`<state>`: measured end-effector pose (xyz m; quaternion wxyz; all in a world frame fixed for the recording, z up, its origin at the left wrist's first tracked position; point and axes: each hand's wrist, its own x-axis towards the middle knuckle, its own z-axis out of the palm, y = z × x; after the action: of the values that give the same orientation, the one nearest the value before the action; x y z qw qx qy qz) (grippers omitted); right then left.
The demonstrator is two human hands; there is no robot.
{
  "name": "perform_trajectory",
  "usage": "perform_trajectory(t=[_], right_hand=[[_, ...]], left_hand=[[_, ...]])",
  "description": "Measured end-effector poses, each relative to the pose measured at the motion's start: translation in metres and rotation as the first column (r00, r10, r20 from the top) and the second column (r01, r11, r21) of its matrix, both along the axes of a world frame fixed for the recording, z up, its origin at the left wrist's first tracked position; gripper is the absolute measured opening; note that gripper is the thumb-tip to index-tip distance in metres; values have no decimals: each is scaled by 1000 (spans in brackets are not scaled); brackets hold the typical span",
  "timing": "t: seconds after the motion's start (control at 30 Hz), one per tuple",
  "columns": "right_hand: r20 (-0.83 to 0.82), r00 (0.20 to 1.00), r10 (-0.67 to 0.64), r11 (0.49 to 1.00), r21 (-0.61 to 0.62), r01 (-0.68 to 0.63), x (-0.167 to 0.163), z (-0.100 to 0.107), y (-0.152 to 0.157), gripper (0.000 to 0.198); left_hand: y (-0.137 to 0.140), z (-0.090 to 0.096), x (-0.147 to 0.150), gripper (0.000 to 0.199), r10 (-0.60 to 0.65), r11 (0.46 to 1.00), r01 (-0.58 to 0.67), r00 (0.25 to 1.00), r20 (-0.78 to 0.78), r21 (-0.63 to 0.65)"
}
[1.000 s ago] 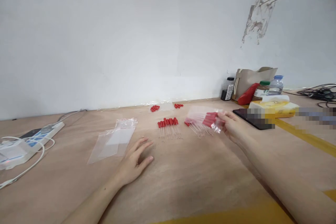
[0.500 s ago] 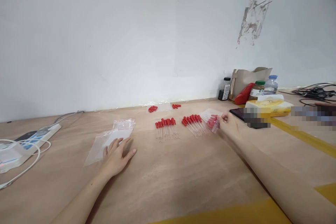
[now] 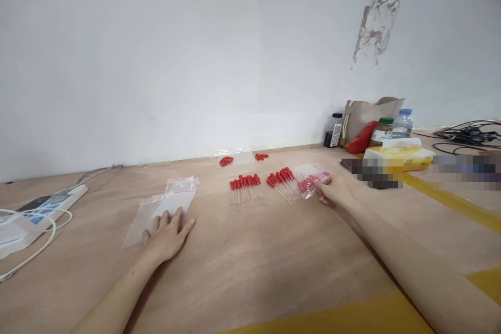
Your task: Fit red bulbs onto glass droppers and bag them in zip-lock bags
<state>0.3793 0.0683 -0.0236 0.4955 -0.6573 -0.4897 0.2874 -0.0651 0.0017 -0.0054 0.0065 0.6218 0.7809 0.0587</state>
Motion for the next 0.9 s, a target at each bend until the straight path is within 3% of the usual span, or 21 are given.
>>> perform_trajectory(t=[0.07, 0.13, 0.2, 0.27, 0.33, 0.47, 0.6, 0.73, 0.8, 0.9], right_hand=[[314, 948, -43, 992, -97, 77, 6, 10, -7, 33], [639, 767, -58, 971, -142, 192, 6, 21, -16, 41], [786, 613, -77, 961, -105, 256, -1, 31, -24, 46], [820, 561, -114, 970, -30, 242, -14, 38, -28, 43], [817, 568, -99, 987, 8, 160, -30, 42, -26, 33], [776, 630, 41, 999, -47, -6, -59, 44, 2, 18], [737, 675, 47, 993, -105, 45, -73, 38, 35, 29], [715, 696, 65, 982, -170, 82, -74, 33, 53, 27], [711, 700, 73, 978, -187, 88, -73, 32, 56, 26], [710, 699, 84, 977, -197, 83, -75, 33, 55, 28]], left_hand=[[0, 0, 0, 70, -11, 1000, 11, 1000, -3, -7], [1, -1, 0, 69, -29, 1000, 29, 999, -17, -2], [1, -2, 1, 67, -47, 999, 47, 998, -34, -5], [-1, -2, 3, 66, -70, 998, 70, 996, -48, 1], [-4, -3, 7, 66, -106, 994, 107, 993, -50, 8], [-17, -1, 23, 65, -221, 975, 221, 975, -30, -2], [-31, 3, 39, 57, -392, 920, 391, 920, 30, 30], [-41, 10, 43, 52, -603, 796, 604, 788, 126, 34], [-48, 17, 40, 51, -646, 756, 655, 745, 166, 0], [-59, 33, 36, 54, -646, 738, 671, 732, 215, -68]])
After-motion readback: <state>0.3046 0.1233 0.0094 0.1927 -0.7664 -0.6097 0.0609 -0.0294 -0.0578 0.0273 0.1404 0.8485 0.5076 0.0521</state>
